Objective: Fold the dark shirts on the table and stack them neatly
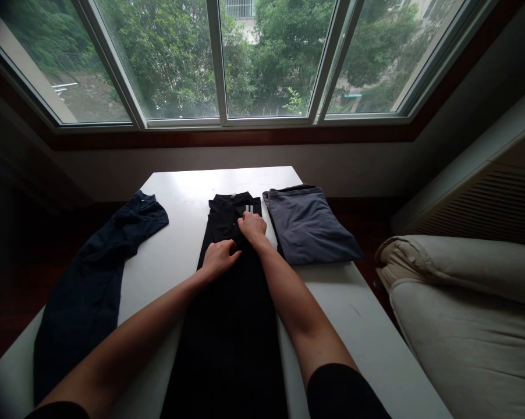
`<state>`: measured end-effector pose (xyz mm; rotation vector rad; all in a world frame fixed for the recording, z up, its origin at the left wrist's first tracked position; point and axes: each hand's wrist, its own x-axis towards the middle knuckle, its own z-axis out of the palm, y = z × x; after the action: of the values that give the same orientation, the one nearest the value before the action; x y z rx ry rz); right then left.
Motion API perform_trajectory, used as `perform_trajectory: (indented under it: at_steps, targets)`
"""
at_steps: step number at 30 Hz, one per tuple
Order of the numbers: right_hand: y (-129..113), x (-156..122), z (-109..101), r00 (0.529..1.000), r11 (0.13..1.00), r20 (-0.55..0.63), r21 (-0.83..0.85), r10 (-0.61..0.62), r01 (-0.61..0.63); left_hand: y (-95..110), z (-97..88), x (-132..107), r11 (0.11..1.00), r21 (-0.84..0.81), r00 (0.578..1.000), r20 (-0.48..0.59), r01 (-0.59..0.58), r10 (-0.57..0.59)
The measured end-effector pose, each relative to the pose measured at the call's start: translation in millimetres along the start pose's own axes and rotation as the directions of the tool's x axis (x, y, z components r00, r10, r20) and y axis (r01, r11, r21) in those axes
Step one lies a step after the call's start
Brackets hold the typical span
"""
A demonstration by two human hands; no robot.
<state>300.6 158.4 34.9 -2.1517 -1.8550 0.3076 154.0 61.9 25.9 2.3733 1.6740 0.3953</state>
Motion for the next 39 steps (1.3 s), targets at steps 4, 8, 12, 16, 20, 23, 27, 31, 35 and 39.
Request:
perform_trajectory:
  at_steps: [4, 8, 12, 16, 20, 23, 27, 31, 35, 39]
  targets:
    - [-1, 1, 1, 0.999, 0.997, -0.008, 0.053, -0.054, 0.054, -1, 1.1, -1, 0.998, -0.036, 0.999, -0.017, 0.045, -0.045]
    - [-1, 2, 7, 0.996, 0.994, -0.036, 0.061, -0.086, 0.088, -6, 0.5, -6, 0.997, -0.042, 0.996, -0.042, 0.072, -0.073]
    - [1, 4, 14, 0.996, 0.994, -0.013, 0.068, -0.084, 0.085, -10, 0.9, -9, 0.997, -0.034, 0.996, -0.057, 0.065, -0.066]
    - [6, 9, 20, 0.995, 0.993, -0.03, 0.078, -0.091, 0.094, -12, 1.6, -10, 0.999, -0.028, 0.997, -0.07, 0.032, -0.034]
    - [12, 10, 29, 0.977, 0.98, -0.089, 0.023, -0.195, 0.198, -13, 1.6, -13, 0.999, -0.026, 0.995, -0.092, -0.038, 0.035]
    - [14, 11, 38, 0.968, 0.971, -0.072, -0.02, -0.239, 0.238, -13, 1.6, -16, 0.996, -0.021, 0.99, -0.118, -0.085, 0.082]
    - [11, 15, 48, 0.986, 0.984, 0.02, -0.058, -0.168, 0.169, -14, 2.4, -18, 0.988, -0.002, 0.966, -0.21, -0.157, 0.153]
    - [2, 26, 47, 0.989, 0.983, -0.001, -0.114, -0.148, 0.147, -20, 6.3, -14, 0.994, -0.007, 0.954, -0.283, -0.107, 0.101]
    - [-5, 44, 44, 0.959, 0.949, 0.071, -0.137, -0.275, 0.283, -29, 16.1, -8, 0.998, 0.015, 0.976, -0.207, -0.066, 0.068]
    - [-10, 59, 43, 0.963, 0.955, 0.086, -0.134, -0.255, 0.264, -35, 24.8, -6, 0.992, 0.025, 0.982, -0.137, -0.123, 0.126]
